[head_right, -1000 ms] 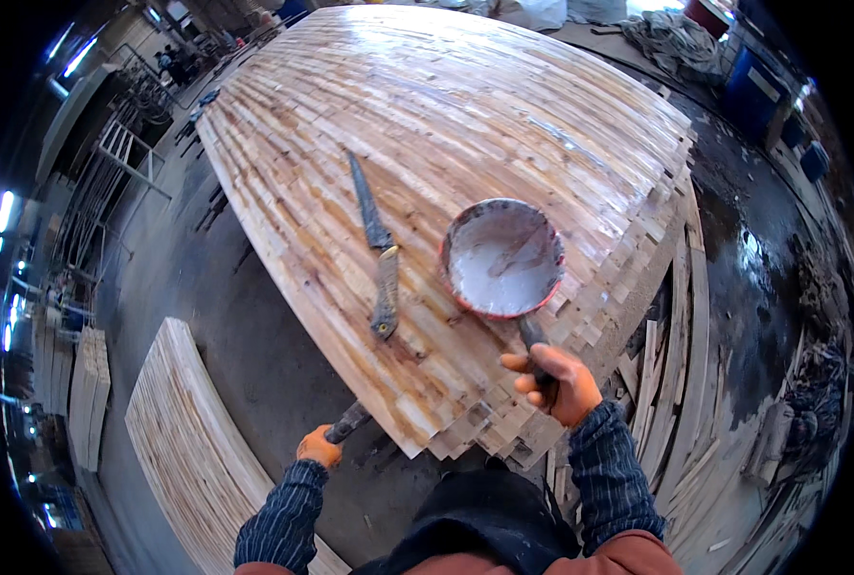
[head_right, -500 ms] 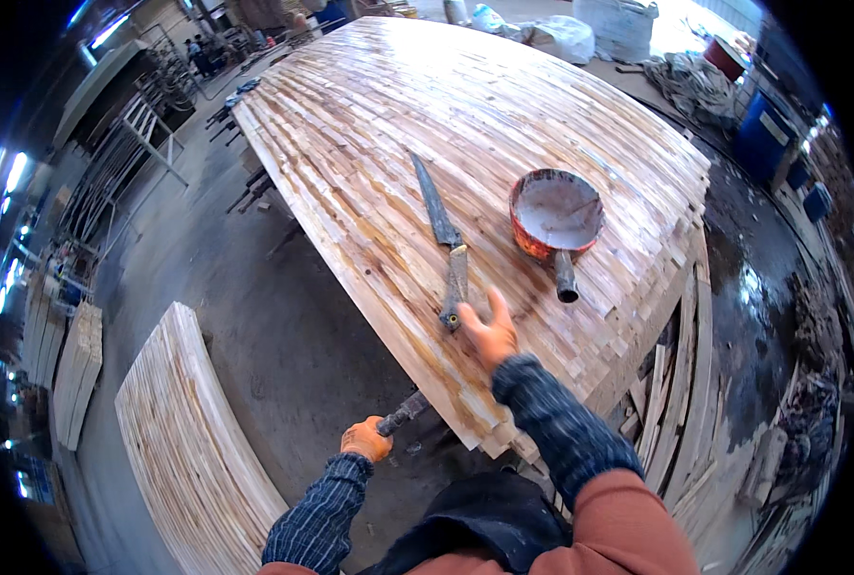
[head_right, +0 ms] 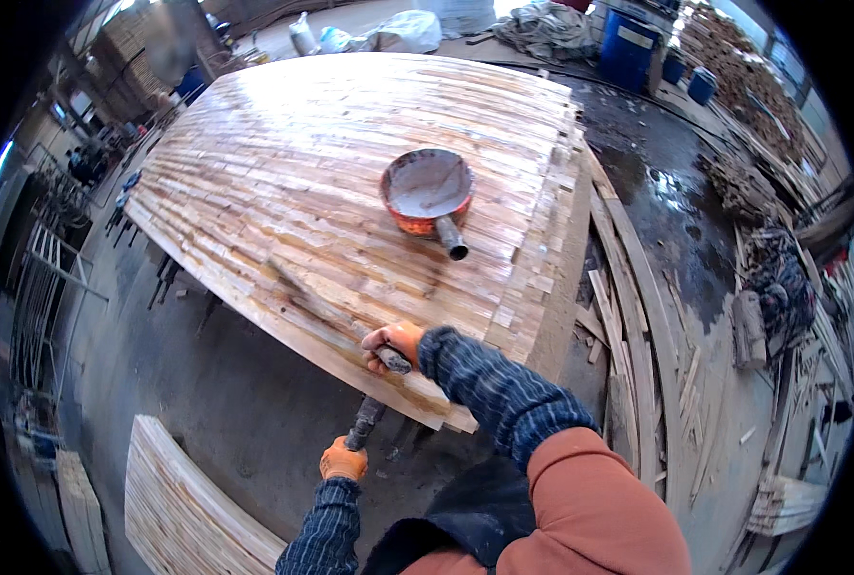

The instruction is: The person applies adhesive to the edges of wood strips using a metal scraper, aligns the strips onto a stack of panels, and tightens several heavy-duty metal clamps using a wrench.

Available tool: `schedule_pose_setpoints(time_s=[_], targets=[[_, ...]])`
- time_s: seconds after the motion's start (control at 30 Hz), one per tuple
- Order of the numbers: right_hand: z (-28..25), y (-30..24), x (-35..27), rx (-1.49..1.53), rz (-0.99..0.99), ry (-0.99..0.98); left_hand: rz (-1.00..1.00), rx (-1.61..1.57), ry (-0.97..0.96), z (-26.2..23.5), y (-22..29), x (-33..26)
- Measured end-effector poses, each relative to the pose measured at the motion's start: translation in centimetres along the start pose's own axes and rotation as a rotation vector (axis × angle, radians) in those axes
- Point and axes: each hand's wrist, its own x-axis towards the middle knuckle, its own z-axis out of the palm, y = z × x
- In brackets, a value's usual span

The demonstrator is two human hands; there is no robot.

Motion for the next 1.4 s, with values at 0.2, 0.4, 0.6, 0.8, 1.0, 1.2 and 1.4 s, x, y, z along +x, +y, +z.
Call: schedule_pose_setpoints(time_s=[0.2, 0.4, 0.6, 0.8, 1.0, 1.2, 1.4], targets=[[-1.2, -3.0, -14.1, -0.066, -0.612, 0.261, -0.052, -0.099, -0.052, -2.2, 2.1, -1.5], [-7.6, -9.7, -25.7, 0.144, -0.76, 0.604, 0.237, -0.128, 0.203, -1.3, 0.4, -1.2], [-20.4, -8.9, -24.9, 0.275, -0.744, 0.93, 0.569, -0.394, 0.723, -4.1, 13.1, 2.8], [-30.7, -8.4, -15.6, 0.329, -0.493, 1.045, 0.261, -0.033, 0.802, -4.8, 22.2, 15.0], [-37.8, -9.8, -6.7, 0.452, -0.382, 1.112, 0.117, 0.143, 0.825, -2.8, 23.0, 16.8], [-38.8, -11.1, -4.3, 0.462, -0.411, 1.107, 0.128, 0.161, 0.802, -3.7, 23.5, 14.6], [-37.9, -12.5, -2.7, 0.316, -0.375, 1.203, 0.115, 0.16, 0.787, -4.3, 23.3, 14.5]])
